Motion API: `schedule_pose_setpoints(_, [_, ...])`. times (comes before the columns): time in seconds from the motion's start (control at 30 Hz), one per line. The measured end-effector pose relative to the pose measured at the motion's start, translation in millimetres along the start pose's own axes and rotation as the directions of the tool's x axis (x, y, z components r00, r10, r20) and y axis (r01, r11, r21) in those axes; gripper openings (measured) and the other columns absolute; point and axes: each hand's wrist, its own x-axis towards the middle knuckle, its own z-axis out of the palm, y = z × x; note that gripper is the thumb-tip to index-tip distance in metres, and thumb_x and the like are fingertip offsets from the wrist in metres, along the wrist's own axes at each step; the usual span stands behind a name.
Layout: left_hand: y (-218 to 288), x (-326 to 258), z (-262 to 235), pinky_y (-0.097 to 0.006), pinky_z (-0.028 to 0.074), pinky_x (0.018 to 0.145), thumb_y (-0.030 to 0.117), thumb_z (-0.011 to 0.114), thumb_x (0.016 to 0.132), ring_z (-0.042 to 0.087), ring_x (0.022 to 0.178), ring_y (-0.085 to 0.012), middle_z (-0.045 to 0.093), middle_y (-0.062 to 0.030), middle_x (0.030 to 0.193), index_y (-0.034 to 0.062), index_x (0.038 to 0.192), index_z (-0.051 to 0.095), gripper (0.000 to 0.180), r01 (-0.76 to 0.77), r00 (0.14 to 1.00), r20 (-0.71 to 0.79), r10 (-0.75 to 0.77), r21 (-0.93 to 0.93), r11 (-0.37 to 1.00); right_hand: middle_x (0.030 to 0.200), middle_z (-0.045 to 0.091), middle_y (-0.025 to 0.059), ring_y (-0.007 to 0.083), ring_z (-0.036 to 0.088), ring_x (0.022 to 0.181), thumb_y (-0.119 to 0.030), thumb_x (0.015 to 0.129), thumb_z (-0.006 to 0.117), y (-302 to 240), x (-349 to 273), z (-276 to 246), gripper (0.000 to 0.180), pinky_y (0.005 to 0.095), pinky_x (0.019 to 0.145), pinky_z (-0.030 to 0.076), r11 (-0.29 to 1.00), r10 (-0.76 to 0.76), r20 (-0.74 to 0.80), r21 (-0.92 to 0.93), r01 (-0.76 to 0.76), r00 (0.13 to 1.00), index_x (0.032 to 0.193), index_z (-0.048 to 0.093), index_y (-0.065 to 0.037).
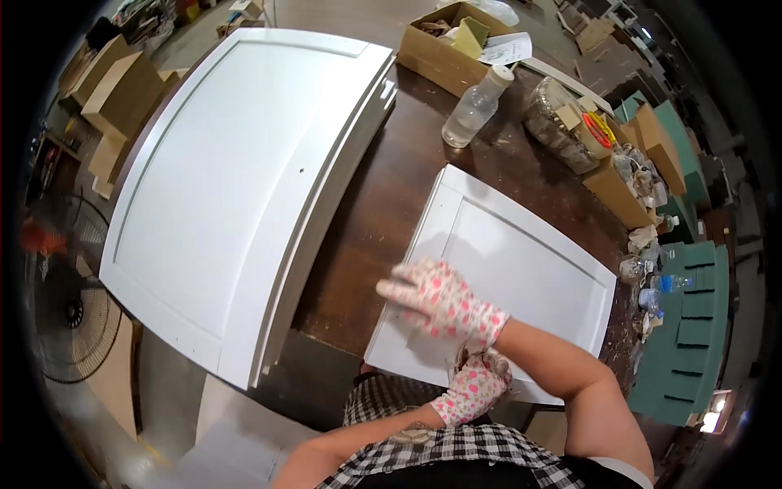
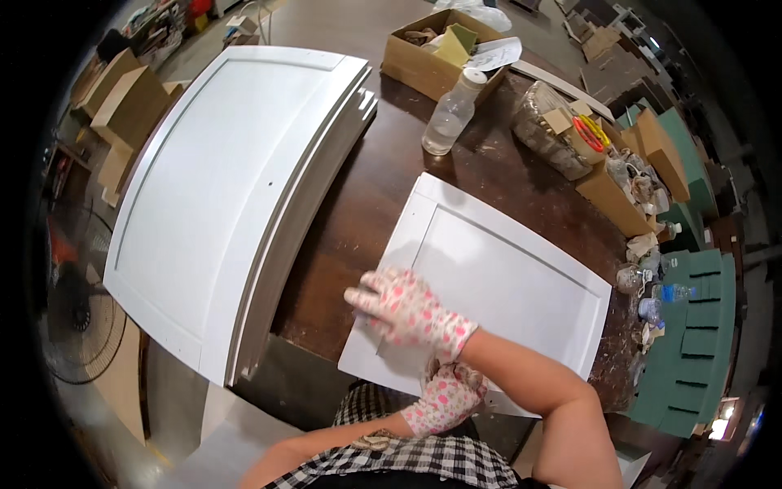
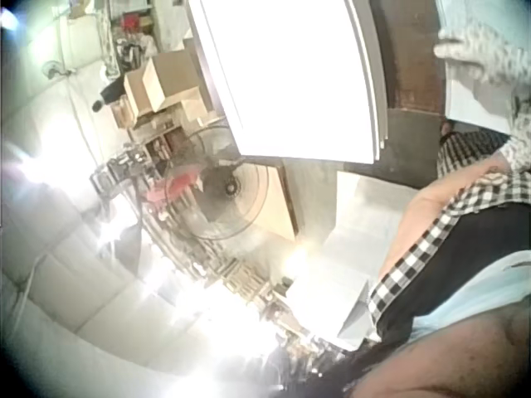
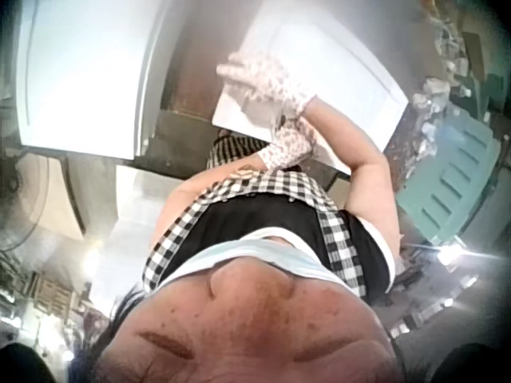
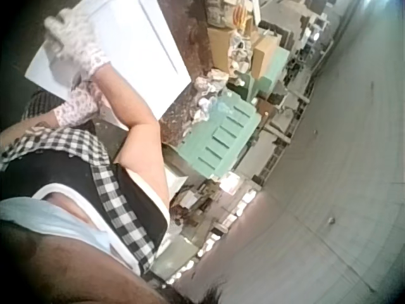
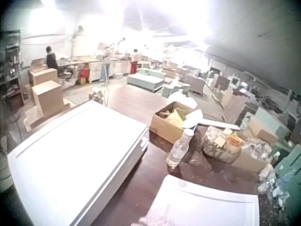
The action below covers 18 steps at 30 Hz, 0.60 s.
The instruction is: The person wipes a white rectangular furniture panel with a cloth, uses a sanding block on the edges, and pours liquid from a bottle onto the cloth to continue cleaning the surface.
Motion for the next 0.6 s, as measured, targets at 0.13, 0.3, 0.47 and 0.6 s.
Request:
schedule_pose_setpoints(0.13, [-11.8, -4.3, 35.1, -0.04, 0.046, 0.081, 0.02, 0.051, 0.086, 0.059, 0.097, -0.0276, 0.058, -0.0131, 0.108, 0.0057, 0.108, 0.057, 0.027, -0.062, 0.991, 0.125, 0.047, 0.119, 0.991, 0.108, 0.057, 0.0129, 0.0324, 0.055, 0.099, -0.015, 0.075, 0.068, 106.0, 20.7, -35.0, 0.043, 0.0451, 0.081, 0.047, 0.974, 0.147, -0.41, -0.099, -0.203, 0.9, 0.117, 0.061, -0.012])
schedule_pose_setpoints(0.3, [-29.6, -12.5, 63.4, -0.038, 0.046, 0.09, 0.023, 0.042, 0.095, 0.058, 0.097, -0.0256, 0.059, -0.0118, 0.105, 0.0022, 0.111, 0.054, 0.029, -0.174, 0.983, 0.011, 0.184, 0.389, 0.905, 0.114, 0.058, 0.0127, 0.0302, 0.055, 0.104, -0.028, 0.084, 0.063, 144.8, 43.0, -42.3, 0.042, 0.0449, 0.09, 0.046, 0.874, 0.36, -0.39, -0.176, -0.452, 0.848, 0.125, 0.06, -0.017])
schedule_pose_setpoints(0.47, [-20.8, 3.1, 30.5, -0.038, 0.046, 0.093, 0.027, 0.038, 0.098, 0.057, 0.099, -0.025, 0.058, -0.0125, 0.108, 0.0018, 0.109, 0.052, 0.03, 0.069, 0.96, 0.279, -0.025, -0.148, 0.987, 0.114, 0.057, 0.0125, 0.0319, 0.052, 0.106, -0.033, 0.084, 0.064, 115.5, 32.4, -24.2, 0.042, 0.0447, 0.089, 0.045, 0.868, 0.335, -0.376, -0.233, -0.438, 0.864, 0.123, 0.06, -0.017])
schedule_pose_setpoints(0.6, [-23.0, -11.1, 52.6, -0.039, 0.048, 0.081, 0.02, 0.048, 0.091, 0.059, 0.097, -0.0267, 0.059, -0.0131, 0.105, 0.004, 0.103, 0.055, 0.021, -0.075, 0.997, 0.015, 0.075, 0.049, 0.996, 0.109, 0.061, 0.0121, 0.0315, 0.056, 0.099, -0.031, 0.086, 0.06, 161.6, 46.7, -50.2, 0.037, 0.0429, 0.085, 0.048, 0.721, 0.586, -0.499, -0.036, -0.692, 0.638, 0.119, 0.062, -0.014])
